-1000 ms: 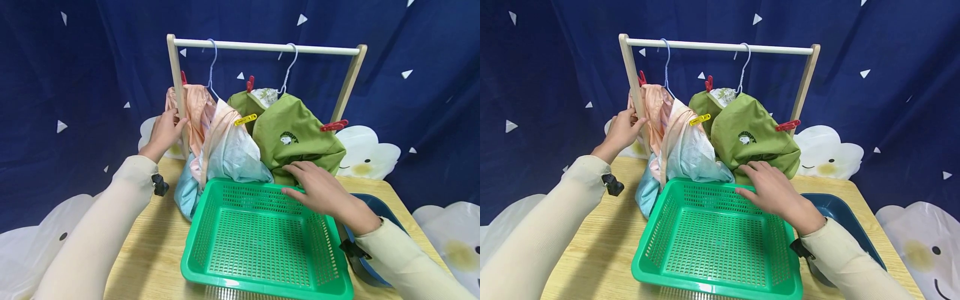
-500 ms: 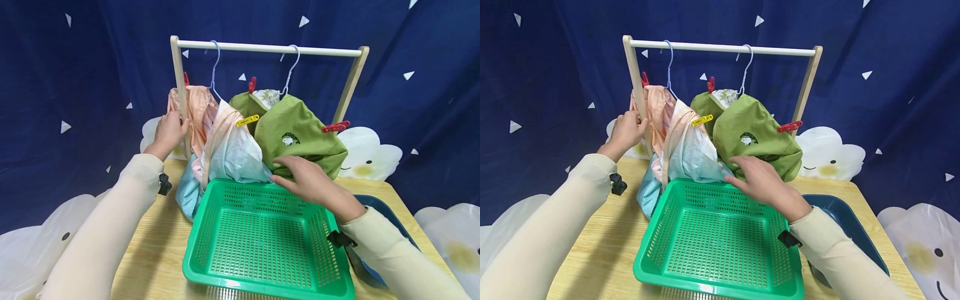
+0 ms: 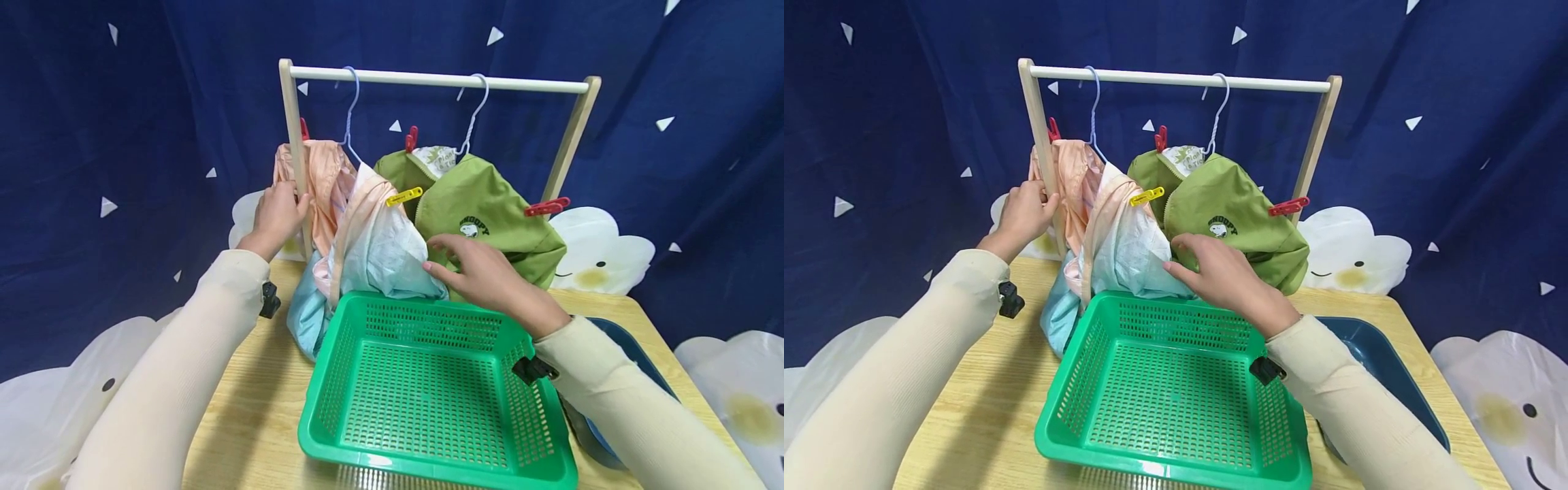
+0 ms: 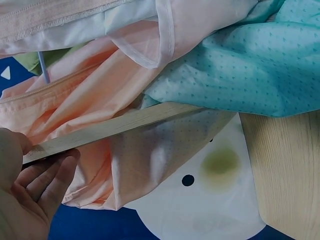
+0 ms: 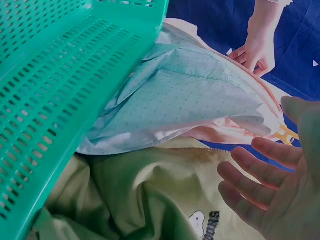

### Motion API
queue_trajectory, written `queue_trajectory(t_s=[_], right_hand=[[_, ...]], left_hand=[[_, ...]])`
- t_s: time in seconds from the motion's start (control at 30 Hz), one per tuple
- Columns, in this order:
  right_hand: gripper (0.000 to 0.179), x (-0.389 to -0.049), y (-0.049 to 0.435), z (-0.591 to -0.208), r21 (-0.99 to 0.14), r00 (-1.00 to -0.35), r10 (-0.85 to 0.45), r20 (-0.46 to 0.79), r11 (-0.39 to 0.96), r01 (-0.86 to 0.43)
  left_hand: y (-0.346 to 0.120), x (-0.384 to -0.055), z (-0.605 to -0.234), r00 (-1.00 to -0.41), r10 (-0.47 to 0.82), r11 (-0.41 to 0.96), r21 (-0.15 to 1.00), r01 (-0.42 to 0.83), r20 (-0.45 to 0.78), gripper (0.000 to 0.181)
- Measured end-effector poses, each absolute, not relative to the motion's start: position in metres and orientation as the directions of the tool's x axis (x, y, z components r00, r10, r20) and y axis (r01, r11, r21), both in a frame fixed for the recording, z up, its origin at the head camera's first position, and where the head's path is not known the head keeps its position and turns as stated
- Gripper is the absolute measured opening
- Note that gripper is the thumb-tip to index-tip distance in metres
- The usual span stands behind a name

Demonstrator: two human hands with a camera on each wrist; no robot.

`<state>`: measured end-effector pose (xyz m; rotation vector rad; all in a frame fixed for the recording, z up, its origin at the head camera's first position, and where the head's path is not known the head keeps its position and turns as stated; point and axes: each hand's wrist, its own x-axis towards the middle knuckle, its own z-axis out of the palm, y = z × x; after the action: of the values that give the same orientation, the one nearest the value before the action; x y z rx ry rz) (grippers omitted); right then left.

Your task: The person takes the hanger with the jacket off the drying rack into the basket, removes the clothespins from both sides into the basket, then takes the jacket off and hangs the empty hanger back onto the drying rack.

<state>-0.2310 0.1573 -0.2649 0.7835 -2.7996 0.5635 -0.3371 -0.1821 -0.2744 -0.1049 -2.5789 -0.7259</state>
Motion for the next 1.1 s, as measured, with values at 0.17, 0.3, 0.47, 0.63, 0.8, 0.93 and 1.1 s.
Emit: queue_trajectory(t_s=[0.17,0.3,0.47,0.63,0.8,0.93,1.1], right_hand=[[0.047,-0.242,0.144,-0.259,-0.36,-0.842,-0.453,0.294,0.763,-0.537],[0.048,-0.252,0.133,-0.256,-0.403,-0.844,-0.449,0.293,0.743,-0.535],[0.049,-0.262,0.123,-0.256,-0.431,-0.848,-0.441,0.293,0.731,-0.529],[0.048,-0.269,0.117,-0.259,-0.432,-0.836,-0.452,0.311,0.716,-0.548],[0.039,-0.273,0.11,-0.258,-0.435,-0.828,-0.47,0.307,0.704,-0.561],[0.034,-0.275,0.106,-0.256,-0.426,-0.831,-0.473,0.294,0.713,-0.557],[0.027,-0.275,0.101,-0.252,-0.379,-0.859,-0.447,0.248,0.771,-0.511]], left_hand=[[-0.182,-0.338,-0.273,-0.89,-0.047,0.861,0.47,0.194,0.454,0.031],[-0.183,-0.339,-0.273,-0.889,-0.047,0.863,0.467,0.194,0.456,0.031],[-0.182,-0.338,-0.274,-0.895,-0.046,0.867,0.462,0.185,0.444,0.031],[-0.181,-0.336,-0.274,-0.903,-0.044,0.868,0.464,0.177,0.427,0.031],[-0.182,-0.334,-0.273,-0.904,-0.043,0.868,0.463,0.176,0.425,0.032],[-0.182,-0.334,-0.273,-0.901,-0.038,0.874,0.452,0.18,0.431,0.032],[-0.182,-0.335,-0.273,-0.9,-0.032,0.874,0.449,0.186,0.434,0.031]])
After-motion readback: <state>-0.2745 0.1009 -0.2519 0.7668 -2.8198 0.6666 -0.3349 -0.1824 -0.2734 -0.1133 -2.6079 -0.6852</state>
